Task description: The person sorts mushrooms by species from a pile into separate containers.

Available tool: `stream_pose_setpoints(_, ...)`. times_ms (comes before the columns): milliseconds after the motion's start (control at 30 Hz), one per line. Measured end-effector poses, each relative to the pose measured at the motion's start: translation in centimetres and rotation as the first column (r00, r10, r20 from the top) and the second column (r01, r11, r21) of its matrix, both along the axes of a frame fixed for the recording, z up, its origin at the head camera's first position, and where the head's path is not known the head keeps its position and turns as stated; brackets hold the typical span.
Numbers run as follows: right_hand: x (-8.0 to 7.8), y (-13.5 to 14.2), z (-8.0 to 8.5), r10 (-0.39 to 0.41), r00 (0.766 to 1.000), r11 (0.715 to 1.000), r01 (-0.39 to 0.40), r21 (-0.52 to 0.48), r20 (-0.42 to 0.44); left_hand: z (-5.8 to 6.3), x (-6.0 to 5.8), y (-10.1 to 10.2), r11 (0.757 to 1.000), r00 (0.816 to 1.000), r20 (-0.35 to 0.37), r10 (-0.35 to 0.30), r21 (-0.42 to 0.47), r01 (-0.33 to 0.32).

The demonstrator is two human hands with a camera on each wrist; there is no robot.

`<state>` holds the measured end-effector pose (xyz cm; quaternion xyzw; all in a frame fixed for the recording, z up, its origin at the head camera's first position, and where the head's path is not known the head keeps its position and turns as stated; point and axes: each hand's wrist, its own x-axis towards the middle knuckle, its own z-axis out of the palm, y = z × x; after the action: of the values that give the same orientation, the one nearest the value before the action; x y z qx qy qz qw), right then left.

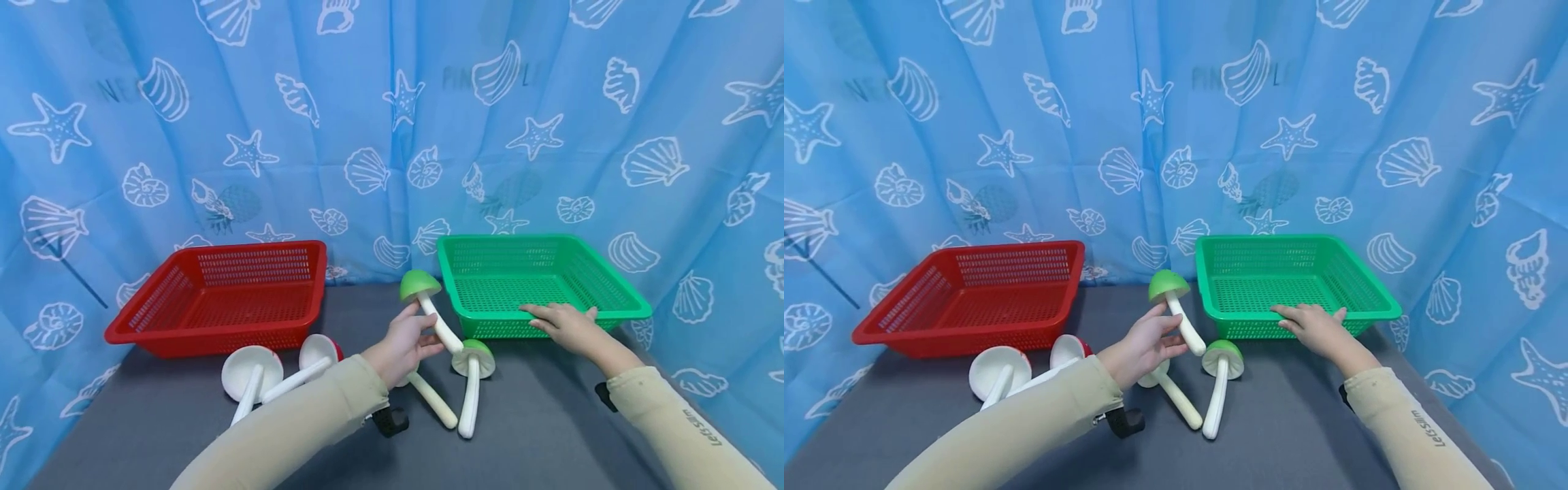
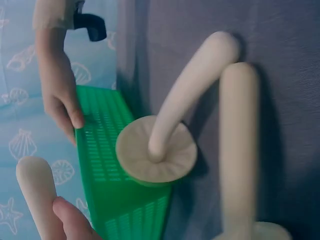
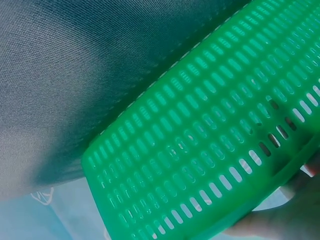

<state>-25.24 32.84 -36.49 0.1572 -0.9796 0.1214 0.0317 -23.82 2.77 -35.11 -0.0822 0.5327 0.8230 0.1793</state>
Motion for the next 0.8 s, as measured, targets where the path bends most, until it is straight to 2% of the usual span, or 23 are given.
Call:
stream_pose_setpoints(200,0.2,0.0,0.1,-0.015,1.0,1.0,0.015,0.0,0.002,0.5,-0.9,1.7,1.0,1.0,0.024,0.0,0.017,-0.001)
stream_pose_setpoints(433,0.2,-0.2,0.1,-0.024,1.0,1.0,0.024,0.0,0.012,1.0,-1.9,3.0,1.0,1.0,-0.003,-0.007,0.005,0.007)
stream_pose_setpoints(633,0.2,-0.2,0.1,-0.027,0.999,1.0,0.027,-0.006,0.036,1.3,-3.0,4.0,1.0,0.999,-0.033,0.017,-0.017,-0.018)
stream_pose_setpoints(800,0.1,-0.3,0.2,-0.01,0.999,1.0,0.01,-0.014,0.032,1.5,-4.5,4.7,0.997,0.996,-0.068,0.066,-0.044,-0.069)
